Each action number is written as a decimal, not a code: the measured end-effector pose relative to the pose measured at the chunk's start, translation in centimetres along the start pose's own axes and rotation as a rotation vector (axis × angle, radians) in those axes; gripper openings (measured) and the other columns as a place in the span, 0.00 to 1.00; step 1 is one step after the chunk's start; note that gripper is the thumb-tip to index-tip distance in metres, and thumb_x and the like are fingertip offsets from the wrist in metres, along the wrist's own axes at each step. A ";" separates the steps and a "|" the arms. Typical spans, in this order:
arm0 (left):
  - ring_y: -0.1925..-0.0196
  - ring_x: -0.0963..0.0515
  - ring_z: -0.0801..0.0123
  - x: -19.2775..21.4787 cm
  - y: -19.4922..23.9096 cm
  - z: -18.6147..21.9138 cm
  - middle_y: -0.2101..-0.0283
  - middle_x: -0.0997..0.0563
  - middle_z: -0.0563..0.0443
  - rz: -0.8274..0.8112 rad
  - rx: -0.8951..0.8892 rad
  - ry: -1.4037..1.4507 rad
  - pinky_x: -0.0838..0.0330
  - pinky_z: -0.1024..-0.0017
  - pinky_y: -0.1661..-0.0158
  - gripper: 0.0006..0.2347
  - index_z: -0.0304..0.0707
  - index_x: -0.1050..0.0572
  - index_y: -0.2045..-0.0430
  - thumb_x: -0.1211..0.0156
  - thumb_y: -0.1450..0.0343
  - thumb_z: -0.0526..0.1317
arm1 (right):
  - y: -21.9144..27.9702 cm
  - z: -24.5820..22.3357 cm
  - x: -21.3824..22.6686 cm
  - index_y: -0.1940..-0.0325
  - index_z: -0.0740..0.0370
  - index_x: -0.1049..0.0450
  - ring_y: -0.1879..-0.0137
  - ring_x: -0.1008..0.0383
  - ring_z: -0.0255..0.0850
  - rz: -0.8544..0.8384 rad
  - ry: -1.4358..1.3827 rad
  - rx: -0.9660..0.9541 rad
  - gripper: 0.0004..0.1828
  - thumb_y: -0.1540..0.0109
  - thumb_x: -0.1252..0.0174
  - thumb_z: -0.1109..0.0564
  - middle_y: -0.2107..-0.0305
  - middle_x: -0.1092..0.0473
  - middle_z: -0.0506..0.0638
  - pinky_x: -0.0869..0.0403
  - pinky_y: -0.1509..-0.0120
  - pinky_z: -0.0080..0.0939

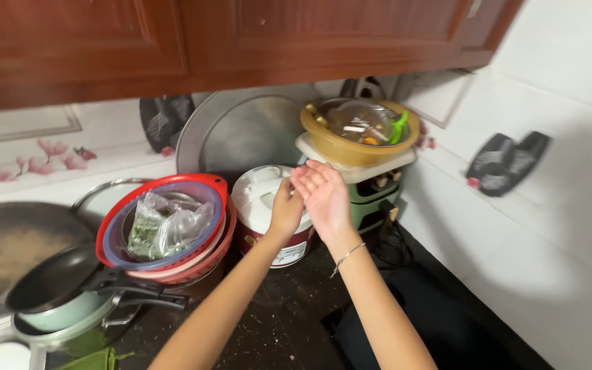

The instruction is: The person washes a scrubber under running water, then picks up a frying pan from the counter and scrubs its interior surface with the soapy scrubber in the sink.

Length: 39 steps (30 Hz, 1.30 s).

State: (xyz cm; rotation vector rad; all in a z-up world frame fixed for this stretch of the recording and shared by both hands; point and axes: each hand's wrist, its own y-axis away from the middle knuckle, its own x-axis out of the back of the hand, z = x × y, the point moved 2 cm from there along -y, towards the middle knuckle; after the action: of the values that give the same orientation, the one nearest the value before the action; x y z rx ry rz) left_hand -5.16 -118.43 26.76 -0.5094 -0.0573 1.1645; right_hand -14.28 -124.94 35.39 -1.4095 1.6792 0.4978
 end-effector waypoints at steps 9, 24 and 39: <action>0.57 0.12 0.59 10.3 -7.4 -7.6 0.60 0.13 0.39 -0.001 0.066 -0.589 0.23 0.67 0.57 0.11 0.32 0.26 0.51 0.56 0.23 0.35 | -9.7 2.3 15.3 0.46 0.73 0.29 0.39 0.26 0.50 0.107 0.545 -0.158 0.22 0.34 0.51 0.51 0.48 0.27 0.63 0.30 0.29 0.50; 0.39 0.29 0.46 1.9 -15.4 -16.8 0.42 0.28 0.37 -0.505 -0.080 -1.366 0.33 0.52 0.44 0.21 0.30 0.30 0.48 0.46 0.27 0.50 | -16.5 -0.8 31.0 0.46 0.59 0.21 0.36 0.28 0.46 0.144 1.129 -0.297 0.21 0.34 0.50 0.44 0.45 0.25 0.52 0.31 0.33 0.47; 0.58 0.20 0.50 -0.2 -12.9 -18.8 0.69 0.17 0.38 -0.430 -0.177 -1.530 0.32 0.55 0.49 0.20 0.31 0.21 0.70 0.54 0.23 0.51 | -16.0 1.0 44.3 0.40 0.61 0.26 0.45 0.25 0.43 0.206 1.327 -0.677 0.21 0.32 0.52 0.51 0.48 0.24 0.51 0.28 0.42 0.42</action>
State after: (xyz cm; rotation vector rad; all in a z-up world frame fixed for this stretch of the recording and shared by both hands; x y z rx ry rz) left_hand 11.55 -129.04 15.47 0.3408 -1.5113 0.8824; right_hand 1.57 -154.76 2.51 -2.3360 2.8821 0.2032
